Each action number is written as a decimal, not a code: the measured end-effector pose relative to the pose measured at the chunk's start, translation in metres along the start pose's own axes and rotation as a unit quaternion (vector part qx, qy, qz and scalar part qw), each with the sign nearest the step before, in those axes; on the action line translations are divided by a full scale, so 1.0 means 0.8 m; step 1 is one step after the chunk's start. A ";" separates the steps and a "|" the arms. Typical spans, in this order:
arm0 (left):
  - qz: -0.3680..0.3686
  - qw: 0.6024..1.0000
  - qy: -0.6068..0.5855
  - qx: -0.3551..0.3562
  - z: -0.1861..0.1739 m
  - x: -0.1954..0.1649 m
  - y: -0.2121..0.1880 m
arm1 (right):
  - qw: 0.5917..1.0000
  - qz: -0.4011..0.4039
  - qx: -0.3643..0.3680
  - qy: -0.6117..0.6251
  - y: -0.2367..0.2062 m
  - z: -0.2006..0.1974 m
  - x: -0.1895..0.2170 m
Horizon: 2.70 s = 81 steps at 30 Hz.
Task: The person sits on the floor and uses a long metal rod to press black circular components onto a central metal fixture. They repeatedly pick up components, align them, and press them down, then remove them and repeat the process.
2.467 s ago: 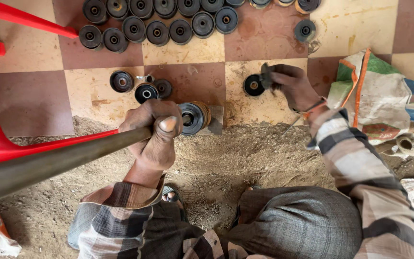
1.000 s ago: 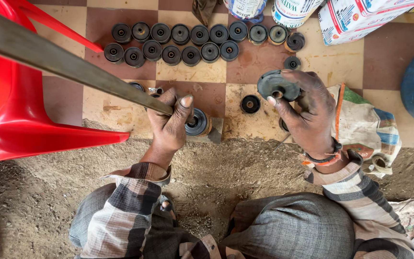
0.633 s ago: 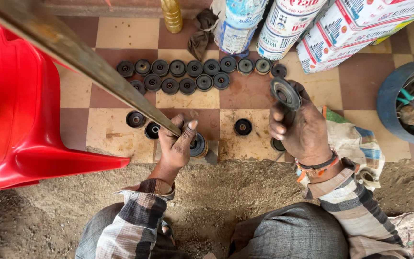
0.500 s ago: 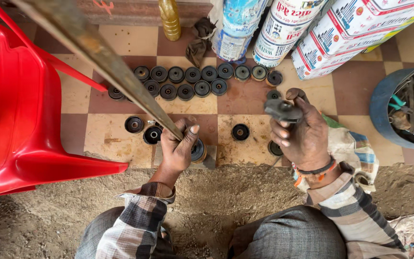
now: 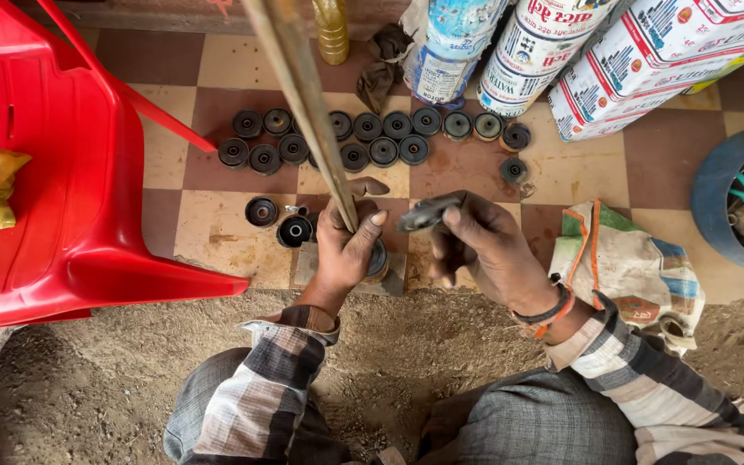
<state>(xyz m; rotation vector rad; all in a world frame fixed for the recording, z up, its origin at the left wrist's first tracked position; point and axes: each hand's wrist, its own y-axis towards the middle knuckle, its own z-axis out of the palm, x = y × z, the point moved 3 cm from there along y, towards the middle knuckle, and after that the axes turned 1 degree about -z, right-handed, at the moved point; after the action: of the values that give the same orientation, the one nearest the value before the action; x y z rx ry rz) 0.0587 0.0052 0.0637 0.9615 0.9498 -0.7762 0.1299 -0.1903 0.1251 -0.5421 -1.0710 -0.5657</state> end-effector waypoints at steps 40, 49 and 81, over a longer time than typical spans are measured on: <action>-0.029 0.995 0.084 0.046 0.014 0.000 0.008 | 0.998 0.017 -0.026 -0.048 -0.008 -0.026 0.004; -0.011 0.994 0.089 0.055 0.019 0.000 0.005 | 0.990 0.078 0.050 0.106 0.010 -0.036 -0.035; -0.021 0.989 0.095 0.110 0.018 -0.018 0.001 | 0.986 -0.154 0.004 0.070 -0.021 -0.037 0.050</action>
<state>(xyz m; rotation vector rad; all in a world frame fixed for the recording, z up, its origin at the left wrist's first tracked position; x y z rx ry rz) 0.0580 -0.0060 0.0807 1.2276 1.0678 -0.8478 0.1533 -0.2287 0.1529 -0.3250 -1.0294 -0.8573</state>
